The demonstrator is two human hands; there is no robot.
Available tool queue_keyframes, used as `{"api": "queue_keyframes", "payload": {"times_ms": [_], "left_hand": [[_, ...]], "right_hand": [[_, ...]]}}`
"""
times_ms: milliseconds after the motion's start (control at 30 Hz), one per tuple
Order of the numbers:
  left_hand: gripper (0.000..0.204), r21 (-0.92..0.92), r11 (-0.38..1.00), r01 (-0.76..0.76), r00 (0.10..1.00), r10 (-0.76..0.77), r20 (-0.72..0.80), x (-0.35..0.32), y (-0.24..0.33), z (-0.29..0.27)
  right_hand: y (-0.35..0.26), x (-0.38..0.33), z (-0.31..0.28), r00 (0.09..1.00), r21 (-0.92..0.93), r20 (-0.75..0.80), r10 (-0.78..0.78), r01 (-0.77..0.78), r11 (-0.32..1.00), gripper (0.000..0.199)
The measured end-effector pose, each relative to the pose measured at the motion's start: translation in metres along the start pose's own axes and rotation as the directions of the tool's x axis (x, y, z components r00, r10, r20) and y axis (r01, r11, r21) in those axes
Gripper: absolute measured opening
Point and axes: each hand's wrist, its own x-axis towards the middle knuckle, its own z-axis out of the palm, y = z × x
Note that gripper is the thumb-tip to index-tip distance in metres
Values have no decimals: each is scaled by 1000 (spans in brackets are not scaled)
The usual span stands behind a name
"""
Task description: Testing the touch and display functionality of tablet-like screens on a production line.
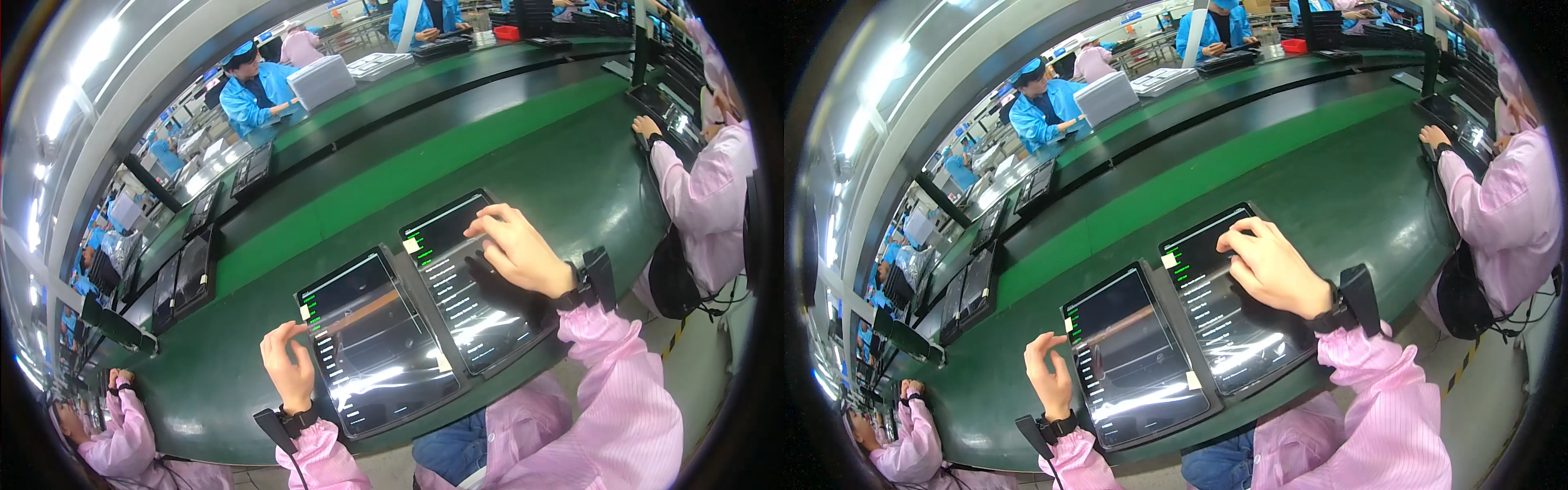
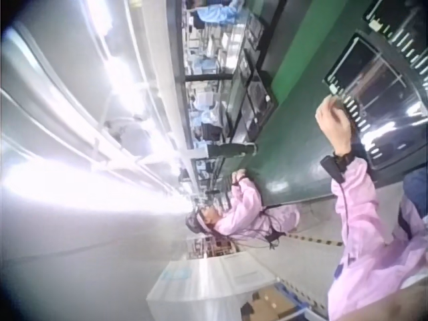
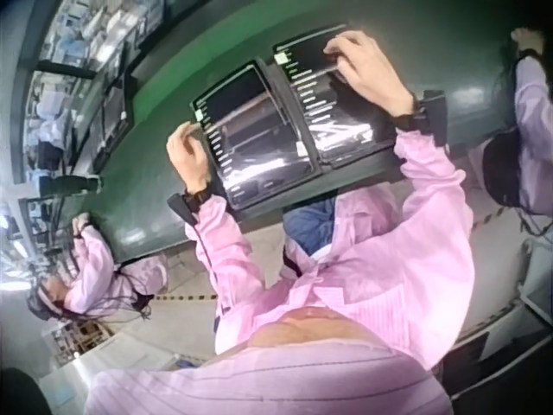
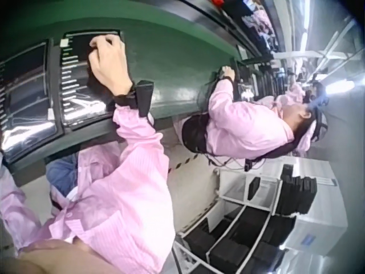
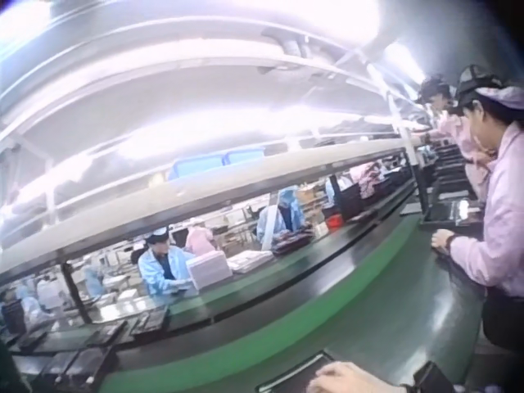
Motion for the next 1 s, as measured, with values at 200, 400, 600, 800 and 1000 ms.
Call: {"api": "queue_keyframes", "payload": {"times_ms": [200,400,600,800,1000], "left_hand": [[37,21,995,95,993,-96,67,23,-6,14],[33,105,994,21,997,-29,73,31,-13,25],[36,121,992,33,994,-45,96,27,-18,25],[37,106,994,-17,989,1,147,28,-18,28],[33,110,994,-12,983,-9,183,27,-11,25]], "right_hand": [[19,34,10,971,-46,205,-122,134,990,28],[20,58,37,913,-26,388,-122,143,989,33],[14,64,55,898,-107,431,-86,146,983,33],[16,67,48,861,-44,497,-111,153,987,37],[18,64,49,866,-86,494,-74,134,987,36]]}}
